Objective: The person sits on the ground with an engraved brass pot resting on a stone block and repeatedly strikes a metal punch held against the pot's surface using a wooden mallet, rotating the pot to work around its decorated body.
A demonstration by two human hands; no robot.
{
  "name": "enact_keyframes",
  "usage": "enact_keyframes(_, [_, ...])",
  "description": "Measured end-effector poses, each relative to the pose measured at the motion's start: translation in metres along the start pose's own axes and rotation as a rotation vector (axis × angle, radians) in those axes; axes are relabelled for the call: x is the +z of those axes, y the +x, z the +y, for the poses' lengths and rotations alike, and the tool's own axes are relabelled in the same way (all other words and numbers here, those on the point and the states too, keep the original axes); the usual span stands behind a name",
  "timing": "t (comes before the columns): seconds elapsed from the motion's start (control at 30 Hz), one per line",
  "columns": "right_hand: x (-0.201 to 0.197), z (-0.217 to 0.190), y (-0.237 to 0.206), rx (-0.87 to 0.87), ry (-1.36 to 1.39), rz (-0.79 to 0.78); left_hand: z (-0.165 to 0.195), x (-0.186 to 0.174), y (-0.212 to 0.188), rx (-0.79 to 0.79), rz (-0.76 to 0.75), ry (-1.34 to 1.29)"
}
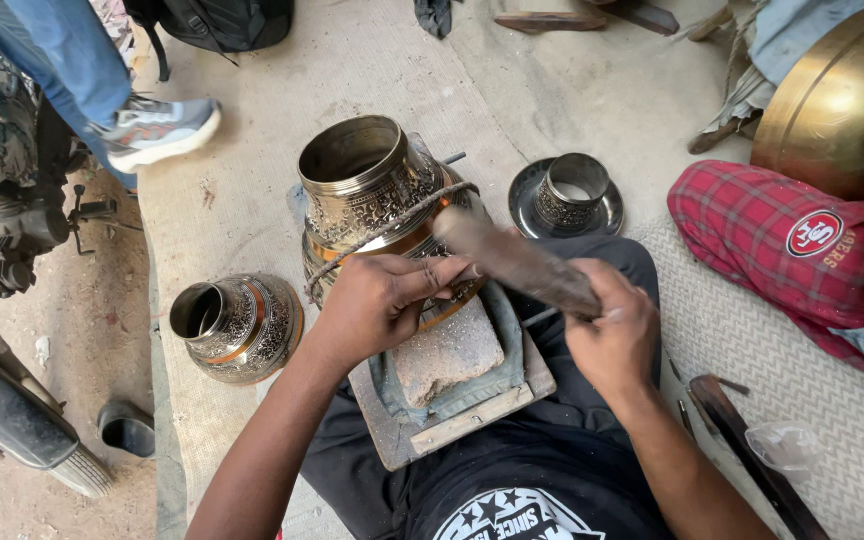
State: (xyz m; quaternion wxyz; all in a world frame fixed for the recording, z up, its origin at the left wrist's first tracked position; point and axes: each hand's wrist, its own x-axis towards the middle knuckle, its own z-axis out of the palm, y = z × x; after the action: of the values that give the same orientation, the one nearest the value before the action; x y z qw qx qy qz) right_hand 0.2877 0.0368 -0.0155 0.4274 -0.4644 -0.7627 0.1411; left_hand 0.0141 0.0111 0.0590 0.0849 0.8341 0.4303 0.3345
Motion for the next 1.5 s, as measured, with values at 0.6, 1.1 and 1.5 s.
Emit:
enact_keyframes(0.6, [0.005,-0.003,-0.007,-0.039,-0.057,0.051,-0.003,0.0,0.001,-0.046,-0.105,0.075])
enact_keyframes(1.1, [0.005,-0.003,-0.011,0.616,0.862,0.085,-0.004,-0.002,0.004,0.0,-0.076,-0.03])
enact_keyframes(1.5, [0.006,-0.002,-0.012,0.443,0.79,0.084,-0.008,-0.001,0.006,0.027,-0.094,-0.077])
